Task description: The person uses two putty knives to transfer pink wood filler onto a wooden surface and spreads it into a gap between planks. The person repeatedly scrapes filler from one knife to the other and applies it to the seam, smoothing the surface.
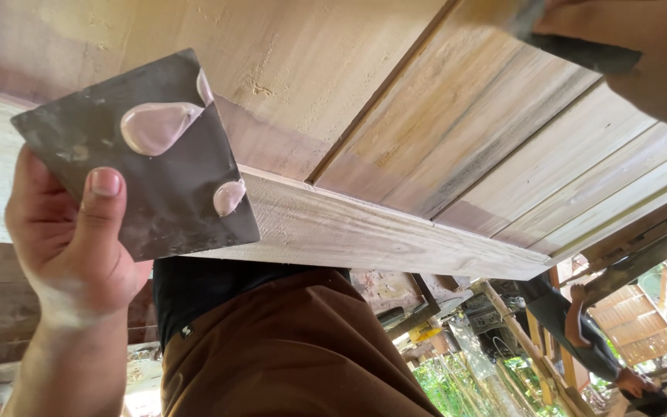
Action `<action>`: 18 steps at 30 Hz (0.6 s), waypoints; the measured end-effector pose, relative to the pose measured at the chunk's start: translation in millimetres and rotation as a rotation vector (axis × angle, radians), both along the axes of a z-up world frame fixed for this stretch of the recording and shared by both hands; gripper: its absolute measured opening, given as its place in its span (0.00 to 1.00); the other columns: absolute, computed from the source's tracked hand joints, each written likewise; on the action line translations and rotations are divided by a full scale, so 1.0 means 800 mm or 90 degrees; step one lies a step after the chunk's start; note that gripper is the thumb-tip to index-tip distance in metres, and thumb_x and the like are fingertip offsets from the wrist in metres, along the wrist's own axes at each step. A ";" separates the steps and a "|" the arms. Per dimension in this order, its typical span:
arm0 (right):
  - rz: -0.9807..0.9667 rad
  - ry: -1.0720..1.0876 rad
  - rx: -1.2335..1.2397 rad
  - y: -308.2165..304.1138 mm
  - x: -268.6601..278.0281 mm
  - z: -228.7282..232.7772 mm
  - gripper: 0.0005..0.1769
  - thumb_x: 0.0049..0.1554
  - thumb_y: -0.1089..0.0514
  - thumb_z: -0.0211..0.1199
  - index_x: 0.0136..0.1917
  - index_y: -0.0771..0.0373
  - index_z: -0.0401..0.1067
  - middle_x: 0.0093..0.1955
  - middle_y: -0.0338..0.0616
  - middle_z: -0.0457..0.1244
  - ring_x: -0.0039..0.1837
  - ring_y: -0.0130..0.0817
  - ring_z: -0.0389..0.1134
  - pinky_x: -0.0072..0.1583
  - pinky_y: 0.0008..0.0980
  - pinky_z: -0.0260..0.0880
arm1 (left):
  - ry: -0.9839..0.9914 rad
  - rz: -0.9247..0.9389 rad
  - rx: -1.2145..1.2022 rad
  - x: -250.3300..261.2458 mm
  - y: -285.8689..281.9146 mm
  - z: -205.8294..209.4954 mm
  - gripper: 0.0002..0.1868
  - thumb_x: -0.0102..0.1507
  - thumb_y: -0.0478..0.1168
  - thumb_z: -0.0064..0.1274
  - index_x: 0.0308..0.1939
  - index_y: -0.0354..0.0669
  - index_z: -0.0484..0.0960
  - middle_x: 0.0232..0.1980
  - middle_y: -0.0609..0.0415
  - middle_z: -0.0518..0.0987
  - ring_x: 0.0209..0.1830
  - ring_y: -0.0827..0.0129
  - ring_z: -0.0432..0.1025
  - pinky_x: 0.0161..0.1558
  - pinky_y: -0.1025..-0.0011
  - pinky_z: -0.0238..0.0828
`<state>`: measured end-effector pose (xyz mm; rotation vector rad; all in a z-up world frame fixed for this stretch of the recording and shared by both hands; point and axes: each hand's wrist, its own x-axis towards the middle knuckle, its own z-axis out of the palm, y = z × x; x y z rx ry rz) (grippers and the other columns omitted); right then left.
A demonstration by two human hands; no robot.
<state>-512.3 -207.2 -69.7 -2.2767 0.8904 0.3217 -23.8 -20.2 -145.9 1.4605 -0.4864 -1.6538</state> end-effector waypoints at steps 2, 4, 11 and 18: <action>-0.109 0.111 0.047 0.002 -0.001 0.013 0.25 0.56 0.85 0.56 0.63 0.72 0.74 0.56 0.59 0.69 0.51 0.47 0.72 0.54 0.36 0.71 | 0.055 0.008 -0.020 -0.017 -0.020 0.018 0.13 0.78 0.38 0.54 0.61 0.33 0.71 0.51 0.55 0.75 0.47 0.79 0.65 0.55 0.81 0.62; -0.212 0.218 0.091 0.005 -0.017 0.038 0.33 0.50 0.88 0.50 0.63 0.72 0.75 0.55 0.60 0.70 0.45 0.48 0.72 0.46 0.38 0.70 | 0.108 0.023 -0.042 -0.035 -0.034 0.025 0.15 0.77 0.40 0.54 0.63 0.35 0.71 0.57 0.55 0.77 0.52 0.79 0.68 0.61 0.80 0.66; -0.194 -0.378 -0.012 0.128 0.172 0.046 0.12 0.58 0.55 0.66 0.55 0.50 0.69 0.55 0.37 0.64 0.59 0.44 0.67 0.65 0.52 0.64 | 0.223 0.218 -0.025 -0.106 -0.031 0.029 0.14 0.81 0.36 0.49 0.69 0.36 0.67 0.58 0.51 0.77 0.55 0.72 0.72 0.61 0.73 0.72; -0.260 -0.504 -0.262 0.194 0.169 -0.002 0.11 0.61 0.51 0.67 0.54 0.42 0.68 0.59 0.31 0.62 0.70 0.36 0.63 0.71 0.53 0.65 | 0.463 0.227 0.064 -0.143 -0.041 0.070 0.16 0.79 0.37 0.47 0.69 0.35 0.66 0.59 0.49 0.78 0.57 0.71 0.73 0.61 0.70 0.73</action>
